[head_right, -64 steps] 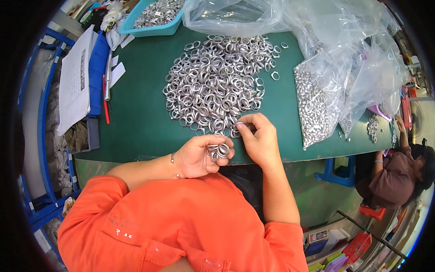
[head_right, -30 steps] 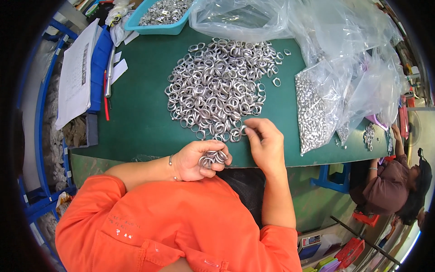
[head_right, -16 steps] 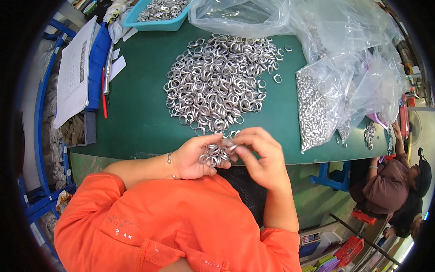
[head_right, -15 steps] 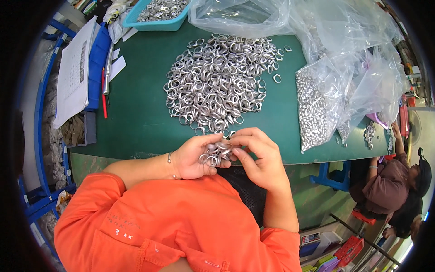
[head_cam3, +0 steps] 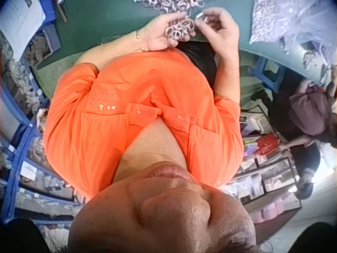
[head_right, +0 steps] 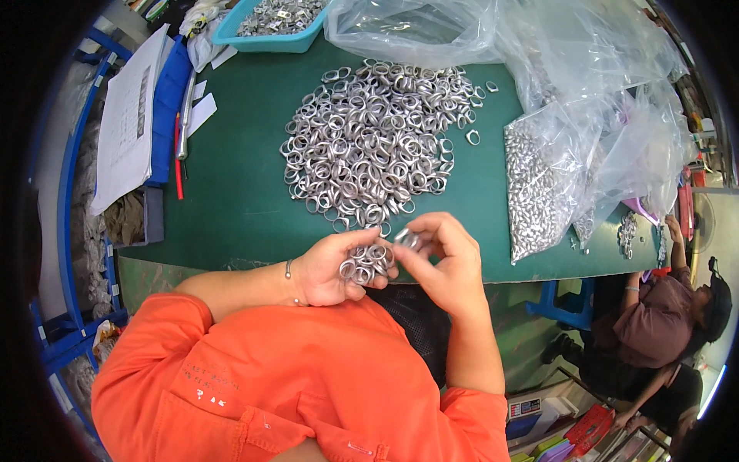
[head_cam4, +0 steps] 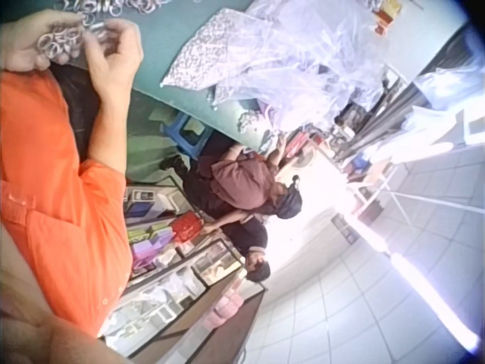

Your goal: The person removes metal rings from plastic bags, spreads them on a table, and handles them by hand. They then receive and handle several circular metal components with central holes.

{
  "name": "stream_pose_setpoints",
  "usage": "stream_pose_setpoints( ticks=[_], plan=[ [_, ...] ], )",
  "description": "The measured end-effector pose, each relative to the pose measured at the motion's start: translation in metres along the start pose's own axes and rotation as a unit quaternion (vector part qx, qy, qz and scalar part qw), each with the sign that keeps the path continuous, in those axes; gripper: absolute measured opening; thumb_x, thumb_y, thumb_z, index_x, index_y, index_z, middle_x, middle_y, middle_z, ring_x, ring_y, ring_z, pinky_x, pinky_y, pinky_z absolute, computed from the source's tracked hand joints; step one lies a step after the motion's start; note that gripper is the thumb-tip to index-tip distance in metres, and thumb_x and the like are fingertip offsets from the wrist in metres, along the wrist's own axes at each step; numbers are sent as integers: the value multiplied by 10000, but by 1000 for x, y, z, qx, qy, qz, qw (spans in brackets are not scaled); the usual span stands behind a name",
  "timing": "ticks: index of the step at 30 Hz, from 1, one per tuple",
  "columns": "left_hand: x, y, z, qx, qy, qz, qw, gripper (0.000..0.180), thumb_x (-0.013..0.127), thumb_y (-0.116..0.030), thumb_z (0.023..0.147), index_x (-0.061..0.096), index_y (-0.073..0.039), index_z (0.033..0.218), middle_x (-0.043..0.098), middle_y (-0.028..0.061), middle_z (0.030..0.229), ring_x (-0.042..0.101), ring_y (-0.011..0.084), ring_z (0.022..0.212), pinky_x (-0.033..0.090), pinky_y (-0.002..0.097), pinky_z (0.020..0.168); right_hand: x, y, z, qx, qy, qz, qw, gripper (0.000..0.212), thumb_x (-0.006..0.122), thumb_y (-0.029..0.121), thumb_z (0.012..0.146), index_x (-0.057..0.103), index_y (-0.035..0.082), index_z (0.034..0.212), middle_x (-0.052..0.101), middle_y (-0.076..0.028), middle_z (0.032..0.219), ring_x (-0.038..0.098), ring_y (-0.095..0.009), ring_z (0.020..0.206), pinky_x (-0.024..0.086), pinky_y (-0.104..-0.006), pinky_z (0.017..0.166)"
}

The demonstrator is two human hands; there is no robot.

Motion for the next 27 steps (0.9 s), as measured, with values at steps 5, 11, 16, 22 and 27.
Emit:
stream_pose_setpoints(
  ticks=[5,11,16,22,27],
  plan=[
    [2,1,2,0,6,5,1000,339,391,-336,929,549,-38,959,598,113,869,606,175,689,392,199,377,7,1,17,-72,-37,-175,981,159,689,25,706,590,0,828,558,-79,775,547,-157,606,447,-264,529],
    [-2,2,3,-6,-16,22,1000,286,412,-313,918,566,-72,928,616,79,824,586,137,647,359,206,391,9,-16,17,-74,-79,-255,961,92,667,12,700,597,6,761,551,-70,720,524,-155,543,428,-266,495],
    [3,-2,2,-2,-6,0,1000,312,397,-296,927,557,-30,962,606,127,885,607,173,696,427,215,387,-12,-1,11,-4,-46,-116,992,79,673,-3,701,612,-6,750,551,-36,718,499,-81,566,402,-220,486],
    [10,-9,2,-23,-22,-39,999,304,429,-312,899,570,-51,962,621,94,819,592,171,664,385,198,370,-7,18,31,-218,-70,-333,915,299,656,69,743,595,38,1035,554,-160,1047,544,-278,936,446,-353,789],
    [64,-86,21,79,97,-81,989,247,463,-256,865,551,-32,919,564,158,889,584,209,694,448,231,382,-5,-11,35,-191,-53,-331,923,431,620,65,753,483,1,1157,487,-182,1175,463,-359,1077,377,-409,920]
  ],
)
Point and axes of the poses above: each hand's wrist, its own z-axis towards the middle knuckle, its own x-axis out of the palm, y = z × x, the point moved 5 cm from there along z, towards the middle knuckle
